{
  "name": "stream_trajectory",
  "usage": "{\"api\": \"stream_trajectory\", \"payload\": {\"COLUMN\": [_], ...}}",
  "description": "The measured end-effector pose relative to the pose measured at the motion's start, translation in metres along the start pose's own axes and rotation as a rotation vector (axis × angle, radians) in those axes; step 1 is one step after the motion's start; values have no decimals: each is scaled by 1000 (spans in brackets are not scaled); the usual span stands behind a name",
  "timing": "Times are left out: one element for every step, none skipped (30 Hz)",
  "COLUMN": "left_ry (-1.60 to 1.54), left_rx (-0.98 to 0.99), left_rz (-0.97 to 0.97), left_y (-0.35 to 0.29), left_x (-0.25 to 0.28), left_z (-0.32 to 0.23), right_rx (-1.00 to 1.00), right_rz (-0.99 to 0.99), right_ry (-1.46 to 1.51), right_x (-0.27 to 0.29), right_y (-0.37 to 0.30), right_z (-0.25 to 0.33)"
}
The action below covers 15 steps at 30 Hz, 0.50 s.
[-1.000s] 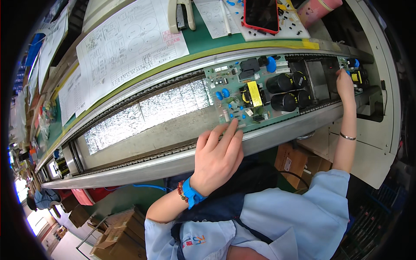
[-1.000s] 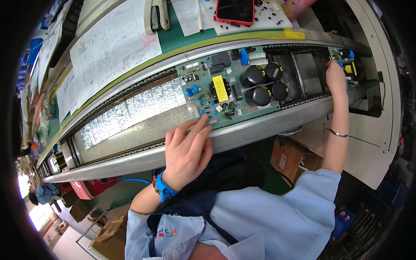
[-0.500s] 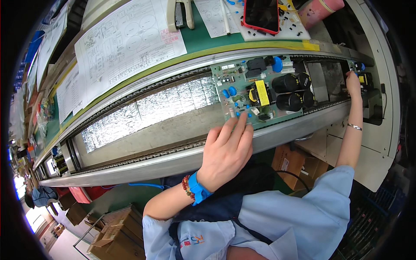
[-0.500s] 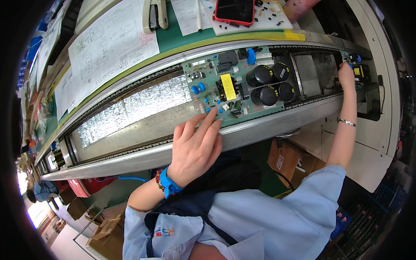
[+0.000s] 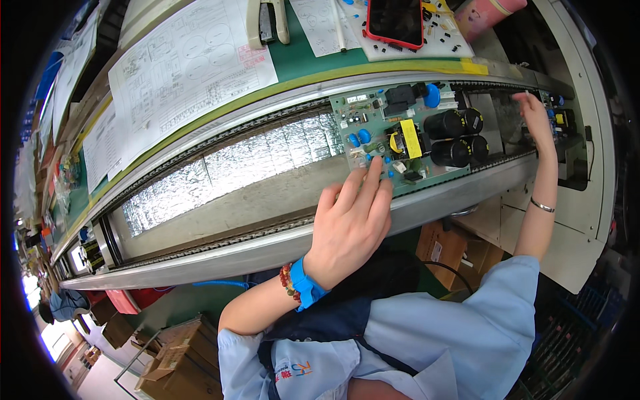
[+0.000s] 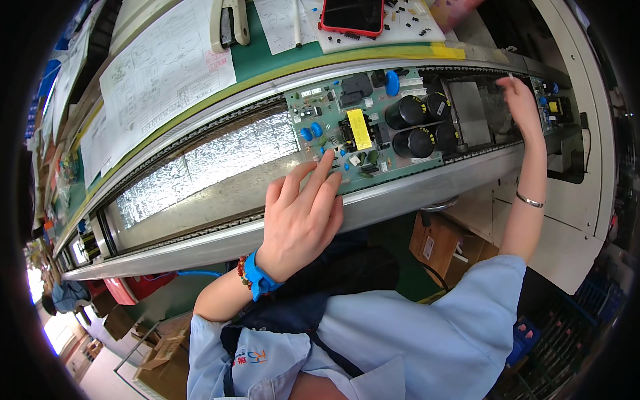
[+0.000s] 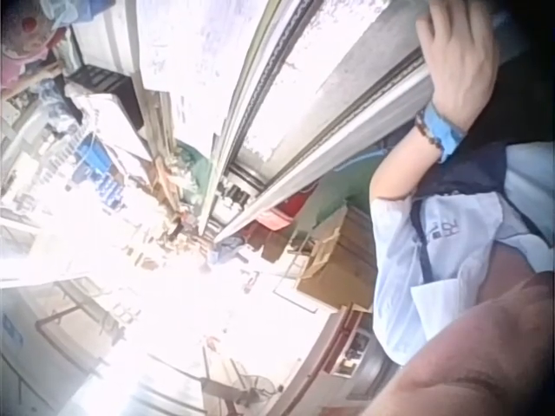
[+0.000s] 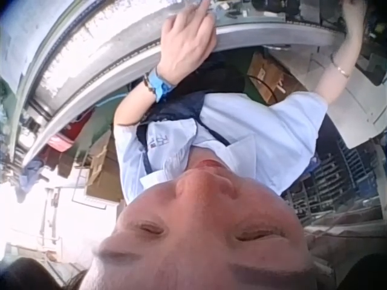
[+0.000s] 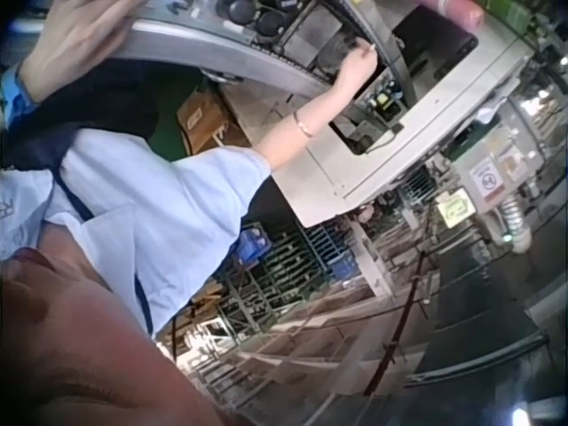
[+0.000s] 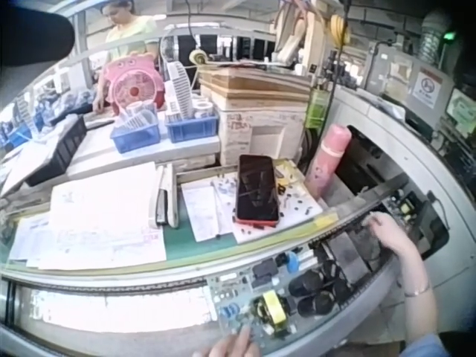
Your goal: The person inspects and attaches components to a printed circuit board on an electronics assembly line, using a screwdriver to secure the parts.
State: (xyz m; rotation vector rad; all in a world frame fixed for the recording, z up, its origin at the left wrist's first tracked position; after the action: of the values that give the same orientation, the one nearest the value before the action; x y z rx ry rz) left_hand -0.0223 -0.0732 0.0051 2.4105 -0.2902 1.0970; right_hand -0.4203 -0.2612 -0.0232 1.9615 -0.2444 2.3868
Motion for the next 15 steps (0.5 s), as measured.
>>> {"api": "stream_trajectory", "payload": {"left_ry": [-13, -13, -67, -124, -127, -137, -147, -148, -133, -118, -118, -120, -122, -121, -131], "left_rx": [6, 7, 0, -6, -10, -21, -31, -31, -42, -52, -51, -49, -47, -46, -47], "left_rz": [5, 6, 3, 2, 2, -6, -15, -16, -25, -34, -37, -49, -62, -66, -79], "left_y": [-1, -3, -4, -6, -9, -12, -15, -18, -21, -24, -27, -29, -32, -36, -39], "left_x": [0, 2, 5, 7, 8, 10, 12, 15, 19, 22, 26, 30, 34, 37, 41], "left_z": [1, 2, -1, -2, -3, -3, -3, -2, -2, -1, 0, 0, 2, 3, 5], "right_rx": [-45, -107, -58, -49, -39, -102, -102, -114, -125, -85, -82, -51, -19, -14, -11], "right_rz": [172, 326, 440, 498, 558, 564, 562, 609, 656, 683, 682, 702, 722, 718, 717], "right_ry": [179, 227, 290, 289, 290, 319, 318, 353, 387, 407, 404, 401, 398, 419, 415], "right_x": [-7, -10, -17, -22, -28, -29, -30, -33, -36, -37, -37, -39, -41, -41, -42], "right_y": [-16, -36, -41, -46, -49, -55, -56, -58, -60, -63, -62, -61, -61, -60, -60], "right_z": [37, 72, 83, 86, 92, 99, 102, 104, 107, 113, 113, 115, 116, 117, 116]}}
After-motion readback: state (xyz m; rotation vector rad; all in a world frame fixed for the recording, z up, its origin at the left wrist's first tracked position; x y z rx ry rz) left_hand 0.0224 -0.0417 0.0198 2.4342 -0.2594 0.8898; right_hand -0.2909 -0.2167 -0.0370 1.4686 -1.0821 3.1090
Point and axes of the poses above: each hand's wrist, its own y-axis towards the middle knuckle, its own x-axis out of the back of the hand, z = x × y, the point moved 7 cm from there along y, towards the middle knuckle, and after that the axes turned 13 degrees about -y, right-handed, at the moved point
